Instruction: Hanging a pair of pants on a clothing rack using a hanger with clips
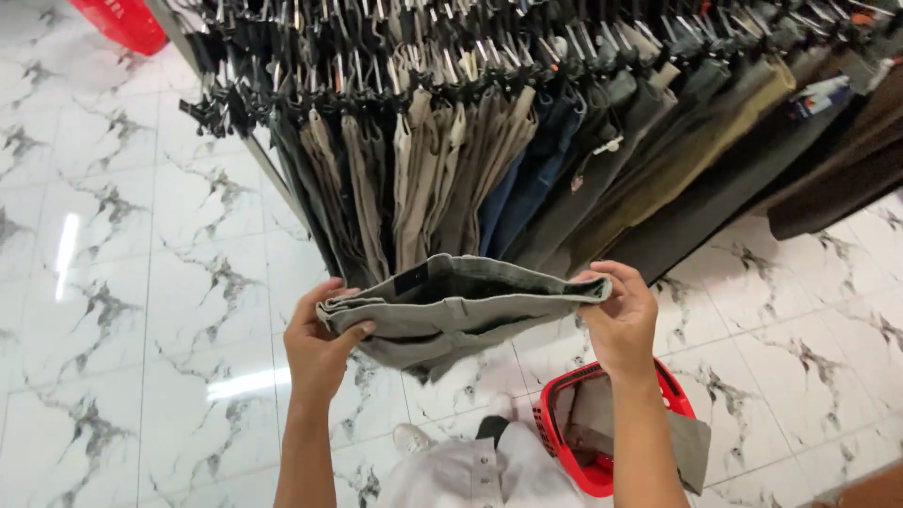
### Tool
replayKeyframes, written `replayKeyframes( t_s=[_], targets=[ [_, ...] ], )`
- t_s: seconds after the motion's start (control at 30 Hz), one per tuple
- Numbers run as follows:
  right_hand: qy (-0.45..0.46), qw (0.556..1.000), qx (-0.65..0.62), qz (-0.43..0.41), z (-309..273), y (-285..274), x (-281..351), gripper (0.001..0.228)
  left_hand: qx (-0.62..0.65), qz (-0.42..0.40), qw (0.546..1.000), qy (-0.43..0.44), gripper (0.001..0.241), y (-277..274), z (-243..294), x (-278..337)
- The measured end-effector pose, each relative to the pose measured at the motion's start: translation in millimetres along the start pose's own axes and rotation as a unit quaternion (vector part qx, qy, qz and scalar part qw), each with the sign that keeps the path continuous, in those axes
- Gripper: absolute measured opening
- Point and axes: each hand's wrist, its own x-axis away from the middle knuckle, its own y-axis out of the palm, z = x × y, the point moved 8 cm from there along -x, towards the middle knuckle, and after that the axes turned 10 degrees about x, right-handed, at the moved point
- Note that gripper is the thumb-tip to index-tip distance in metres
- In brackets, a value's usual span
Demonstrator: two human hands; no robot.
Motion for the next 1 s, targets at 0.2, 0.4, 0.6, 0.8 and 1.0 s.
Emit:
replayKeyframes(
  t_s=[0.2,0.4,0.6,0.8,1.0],
  targets=[
    [-0.038,0.996,-0.016,-0.075,-14.0,13.4,-29.3,0.058,-0.136,0.025,0.99,-0.008,0.042,-2.2,-9.3,-6.4],
    [-0.075,0.988,-0.048,-0.126,-22.0,12.1,-45.5,0.055,-0.129,0.057,0.989,0.051,0.038,19.3,14.1,-1.8],
    [-0.154,0.974,0.117,-0.114,-26.5,-0.5,-51.2,0.026,-0.14,0.048,0.985,0.087,0.035,34.2,13.7,12.9],
    [0.167,0.979,-0.099,-0.054,62.2,-6.9,-50.3,0.021,-0.168,0.036,0.975,0.138,0.033,55.0,25.5,28.2],
    [0.131,0.985,0.041,-0.102,29.4,-3.1,-44.5,0.048,-0.18,0.028,0.97,0.16,0.031,74.3,39.5,44.8]
  ],
)
